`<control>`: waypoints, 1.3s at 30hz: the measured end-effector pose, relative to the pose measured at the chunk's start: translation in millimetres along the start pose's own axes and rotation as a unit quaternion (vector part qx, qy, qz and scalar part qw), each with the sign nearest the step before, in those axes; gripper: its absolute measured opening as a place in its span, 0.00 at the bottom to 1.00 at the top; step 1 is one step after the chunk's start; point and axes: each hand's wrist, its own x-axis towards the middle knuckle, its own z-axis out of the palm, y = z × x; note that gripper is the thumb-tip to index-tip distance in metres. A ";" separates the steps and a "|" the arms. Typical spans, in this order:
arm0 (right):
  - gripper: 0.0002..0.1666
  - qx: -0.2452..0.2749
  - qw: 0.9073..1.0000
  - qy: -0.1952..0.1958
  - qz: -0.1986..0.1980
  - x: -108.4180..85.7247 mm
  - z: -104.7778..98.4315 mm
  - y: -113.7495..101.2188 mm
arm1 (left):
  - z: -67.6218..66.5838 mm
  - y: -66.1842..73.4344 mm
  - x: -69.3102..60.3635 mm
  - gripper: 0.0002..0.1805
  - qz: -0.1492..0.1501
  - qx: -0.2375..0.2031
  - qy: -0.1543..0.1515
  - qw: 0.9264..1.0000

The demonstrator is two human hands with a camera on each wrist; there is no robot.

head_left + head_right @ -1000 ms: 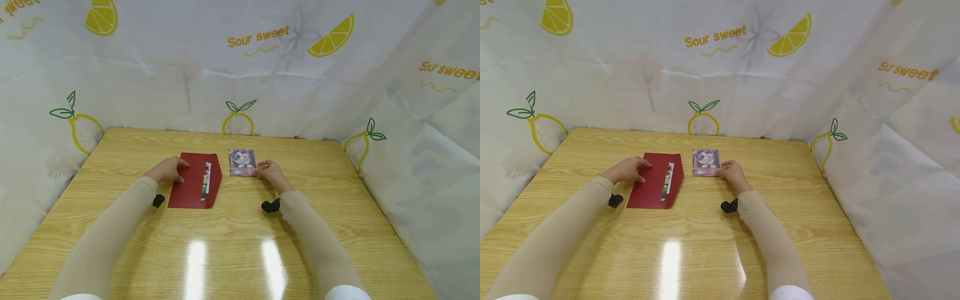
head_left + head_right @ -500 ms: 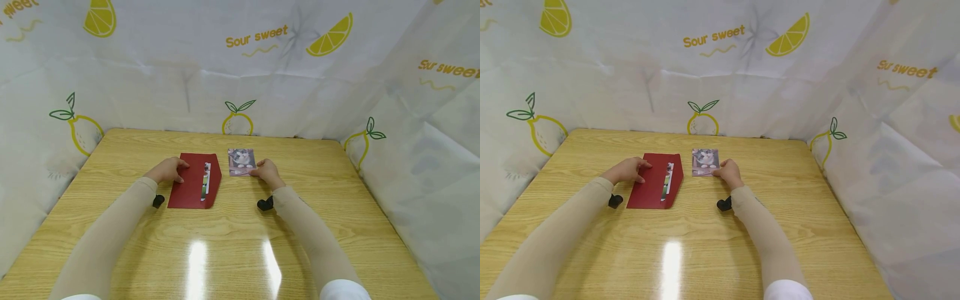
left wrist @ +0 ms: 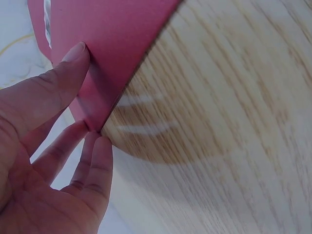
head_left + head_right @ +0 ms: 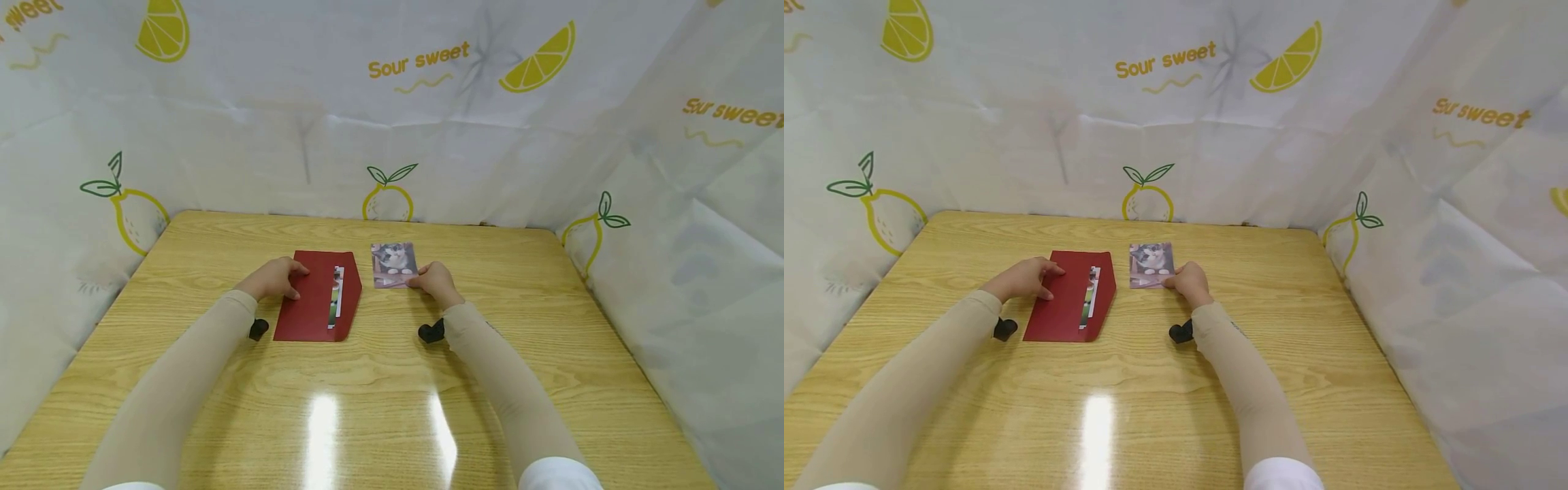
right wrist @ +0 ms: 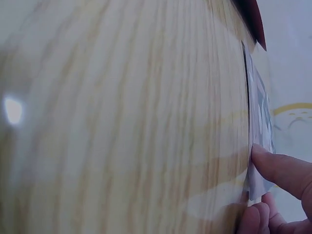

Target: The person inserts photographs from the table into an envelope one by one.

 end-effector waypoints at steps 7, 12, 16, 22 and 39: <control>0.21 0.022 1.000 -0.002 0.012 -0.6 0.3 -2.3 | -1.2 0.5 -0.4 0.30 0.002 0.006 -0.001 1.000; 0.16 0.077 0.997 0.005 0.008 -2.0 -0.1 -0.2 | -1.0 -0.6 0.5 0.30 0.004 0.011 -0.001 1.000; 0.16 0.133 0.991 -0.004 -0.002 -3.6 -2.2 3.3 | -0.6 -2.0 1.2 0.30 0.003 0.007 0.001 1.000; 0.26 0.186 0.982 -0.037 -0.016 -4.0 -10.4 12.4 | 0.7 -3.2 2.3 0.30 0.000 0.001 0.004 1.000; 0.30 0.244 0.954 -0.162 -0.058 -23.7 -29.9 31.0 | -1.1 -0.8 -0.8 0.30 0.006 -0.003 0.002 1.000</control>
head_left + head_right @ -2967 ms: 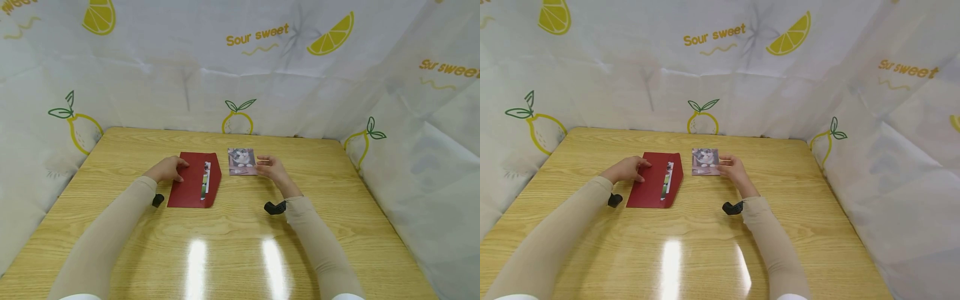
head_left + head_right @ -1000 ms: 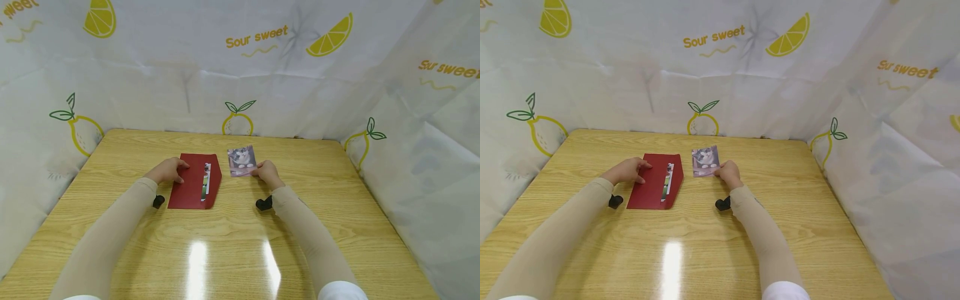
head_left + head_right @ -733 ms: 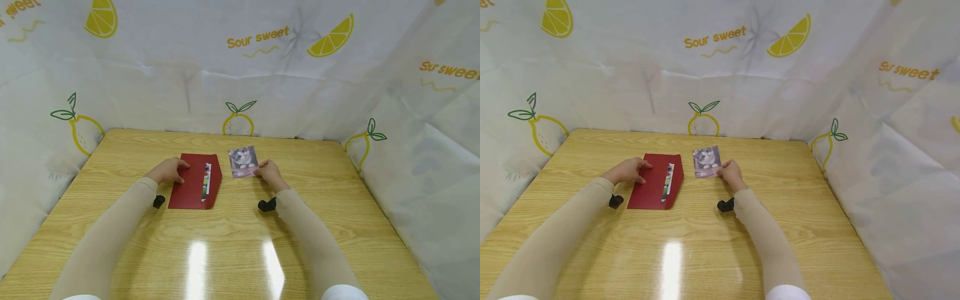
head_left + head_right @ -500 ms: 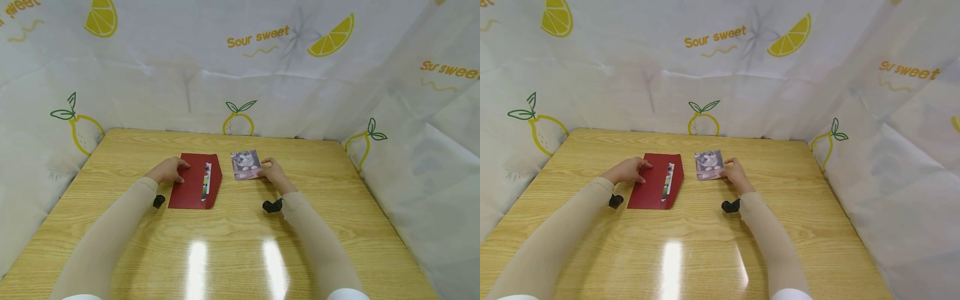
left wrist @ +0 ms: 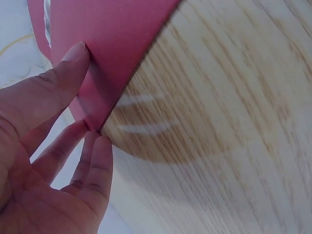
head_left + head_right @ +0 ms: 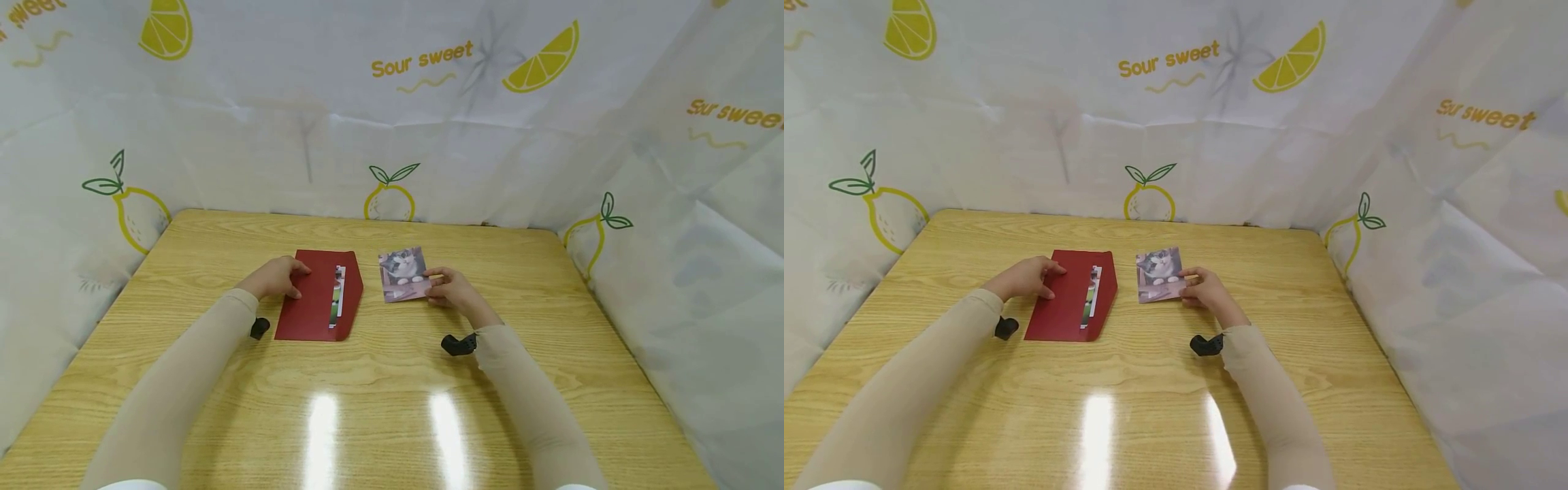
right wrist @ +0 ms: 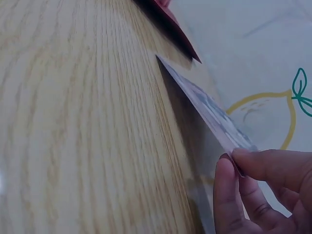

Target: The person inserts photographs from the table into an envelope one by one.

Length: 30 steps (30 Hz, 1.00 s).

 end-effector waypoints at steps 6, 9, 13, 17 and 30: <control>0.30 0.028 0.999 -0.008 -0.035 -4.9 0.0 1.9 | -1.8 0.9 -2.1 0.30 0.006 0.004 0.003 1.000; 0.30 0.031 0.998 -0.005 -0.051 -6.7 1.0 2.4 | -0.2 -0.6 1.2 0.30 0.001 0.004 0.000 1.000; 0.30 0.044 0.997 0.000 -0.068 -10.1 3.3 0.9 | 0.8 -1.1 3.2 0.30 -0.001 0.013 0.002 1.000; 0.30 0.058 0.995 0.003 -0.083 -15.9 6.7 -3.6 | 0.0 0.2 1.6 0.30 -0.004 0.012 0.002 1.000; 0.31 0.080 0.988 -0.010 -0.128 -32.2 27.3 -10.0 | 0.6 -2.1 3.1 0.30 -0.002 0.010 0.002 1.000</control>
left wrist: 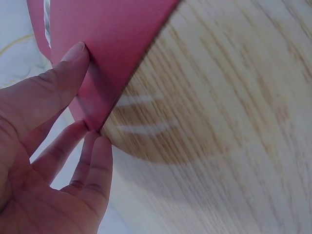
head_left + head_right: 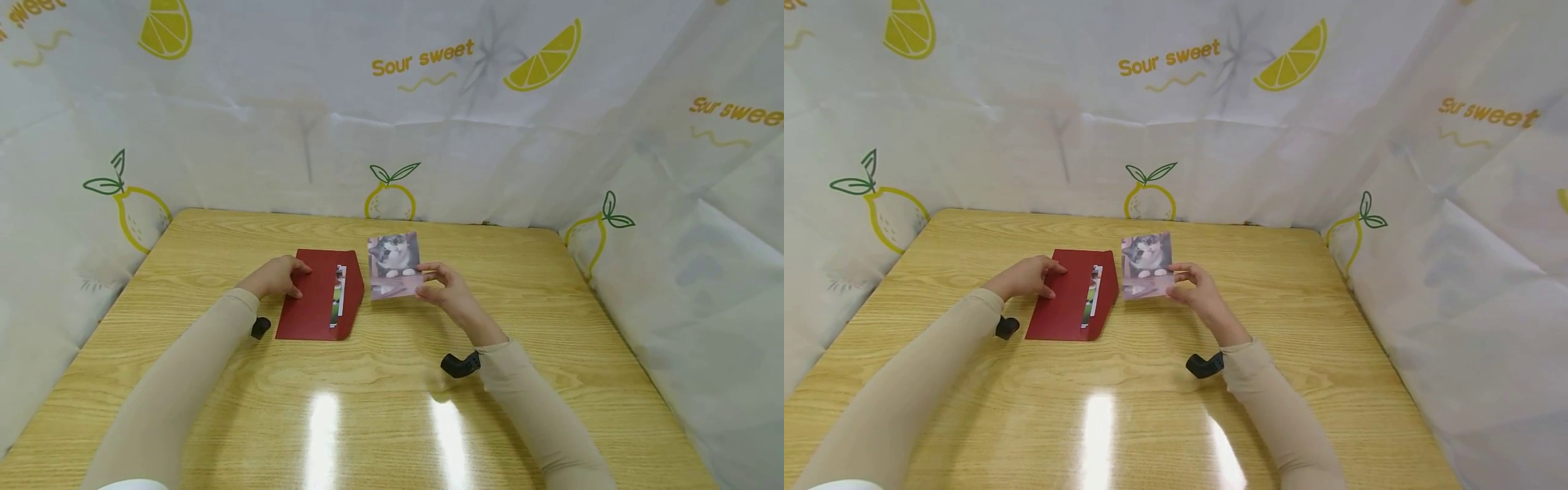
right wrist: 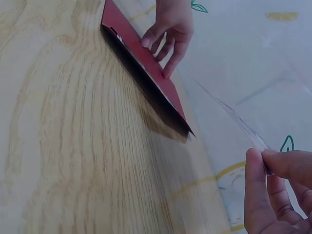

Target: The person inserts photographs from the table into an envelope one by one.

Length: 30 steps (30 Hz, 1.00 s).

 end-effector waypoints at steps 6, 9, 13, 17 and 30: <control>0.30 0.016 1.000 -0.005 -0.009 -1.9 8.4 3.1 | 0.3 -0.3 -0.1 0.30 0.001 0.000 0.002 1.000; 0.30 0.016 1.000 -0.007 -0.011 -3.9 12.4 3.9 | 0.4 -0.6 -0.2 0.30 0.002 -0.001 0.002 1.000; 0.30 0.011 1.000 -0.002 -0.008 -6.5 17.8 5.5 | 0.6 -1.2 -0.2 0.30 0.003 0.000 0.002 1.000; 0.30 0.022 1.000 0.005 -0.005 -8.2 23.5 8.9 | 0.6 -1.1 -0.1 0.30 0.003 0.000 0.002 1.000; 0.30 0.041 0.999 0.024 -0.001 -5.5 43.3 23.1 | -0.1 0.5 -0.9 0.30 -0.004 -0.003 0.000 1.000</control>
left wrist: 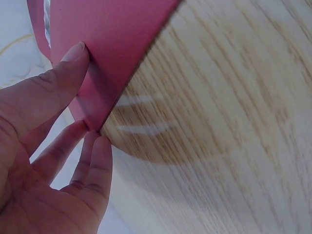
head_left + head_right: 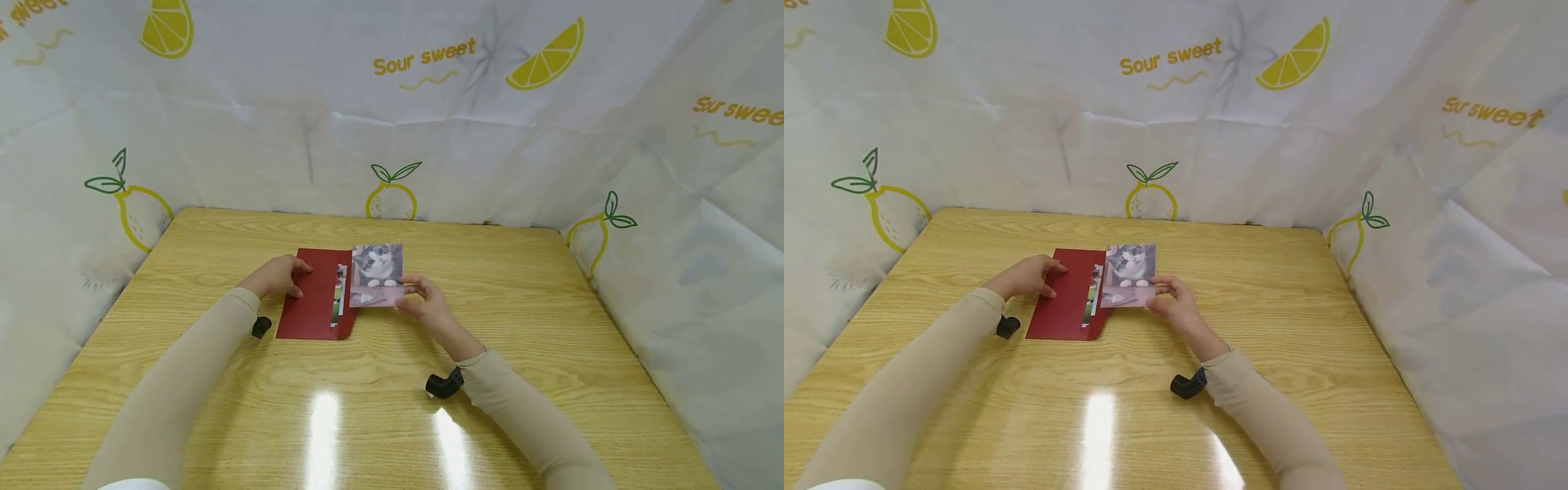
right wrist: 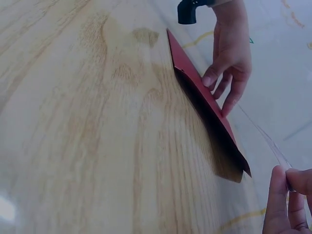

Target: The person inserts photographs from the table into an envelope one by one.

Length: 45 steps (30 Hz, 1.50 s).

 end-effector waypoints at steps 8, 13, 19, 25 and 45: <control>0.29 0.017 1.000 0.014 0.012 6.3 8.1 7.4 | 0.1 -1.3 1.6 0.30 0.003 0.008 0.000 1.000; 0.29 0.028 0.999 0.028 0.024 11.0 12.1 11.8 | 0.4 -1.7 2.1 0.30 -0.004 0.004 -0.001 1.000; 0.28 0.033 0.998 0.038 0.029 14.2 15.7 15.4 | 0.6 -1.1 1.8 0.30 -0.001 0.002 0.001 1.000; 0.29 0.035 0.998 0.047 0.033 14.6 18.9 17.8 | 0.8 -2.0 2.0 0.29 0.004 0.003 0.003 1.000; 0.27 -0.007 0.998 0.053 0.034 12.8 25.1 12.8 | 1.0 1.8 -1.2 0.30 -0.008 -0.016 0.000 1.000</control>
